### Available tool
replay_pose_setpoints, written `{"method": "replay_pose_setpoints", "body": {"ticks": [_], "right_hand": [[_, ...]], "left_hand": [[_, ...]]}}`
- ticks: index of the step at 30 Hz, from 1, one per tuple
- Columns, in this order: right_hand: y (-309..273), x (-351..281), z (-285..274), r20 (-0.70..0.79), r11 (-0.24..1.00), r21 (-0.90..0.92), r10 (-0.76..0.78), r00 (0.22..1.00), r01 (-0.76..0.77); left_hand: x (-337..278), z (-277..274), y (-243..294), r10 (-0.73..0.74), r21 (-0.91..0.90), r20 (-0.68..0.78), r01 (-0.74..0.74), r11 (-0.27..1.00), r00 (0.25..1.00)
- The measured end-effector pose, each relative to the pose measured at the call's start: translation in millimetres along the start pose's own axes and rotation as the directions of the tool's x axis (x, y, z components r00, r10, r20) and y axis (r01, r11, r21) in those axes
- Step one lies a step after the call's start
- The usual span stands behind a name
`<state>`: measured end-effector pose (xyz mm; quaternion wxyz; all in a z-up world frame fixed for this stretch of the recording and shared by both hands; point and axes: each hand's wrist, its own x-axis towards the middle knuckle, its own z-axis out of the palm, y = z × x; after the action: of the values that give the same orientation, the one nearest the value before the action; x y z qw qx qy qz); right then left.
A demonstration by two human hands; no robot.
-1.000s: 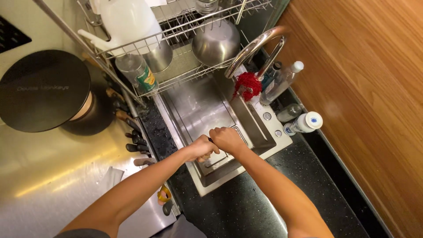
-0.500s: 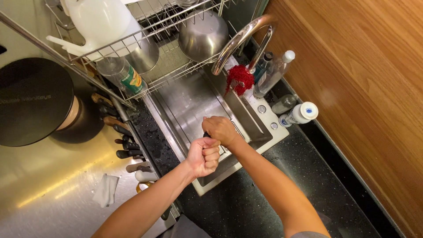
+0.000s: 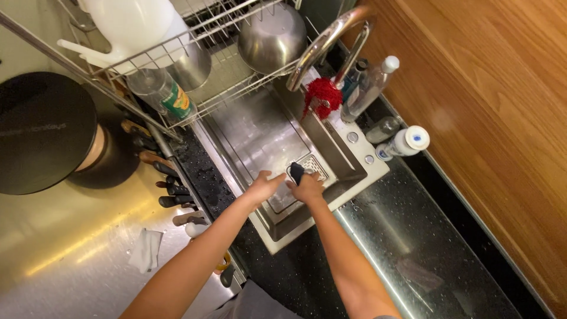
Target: Cleaning and wiping down a stand mixer and its power cord.
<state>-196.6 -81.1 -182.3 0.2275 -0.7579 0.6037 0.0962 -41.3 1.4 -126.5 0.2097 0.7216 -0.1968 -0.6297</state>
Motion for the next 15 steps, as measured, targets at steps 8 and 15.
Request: {"method": "replay_pose_setpoints", "body": {"ticks": [8,15], "right_hand": [[-59.4,-44.6,-47.3,-0.424,0.79,0.546,-0.028,0.905,0.28],[-61.9,-77.8,-32.9,-0.3,0.683,0.72,0.152,0.942,0.119]], "left_hand": [[-35.5,-6.1,30.5,0.515,0.252,-0.396,-0.45,0.857,0.76],[-50.1,-15.5,29.3,0.567,0.247,-0.307,-0.512,0.823,0.764]]}}
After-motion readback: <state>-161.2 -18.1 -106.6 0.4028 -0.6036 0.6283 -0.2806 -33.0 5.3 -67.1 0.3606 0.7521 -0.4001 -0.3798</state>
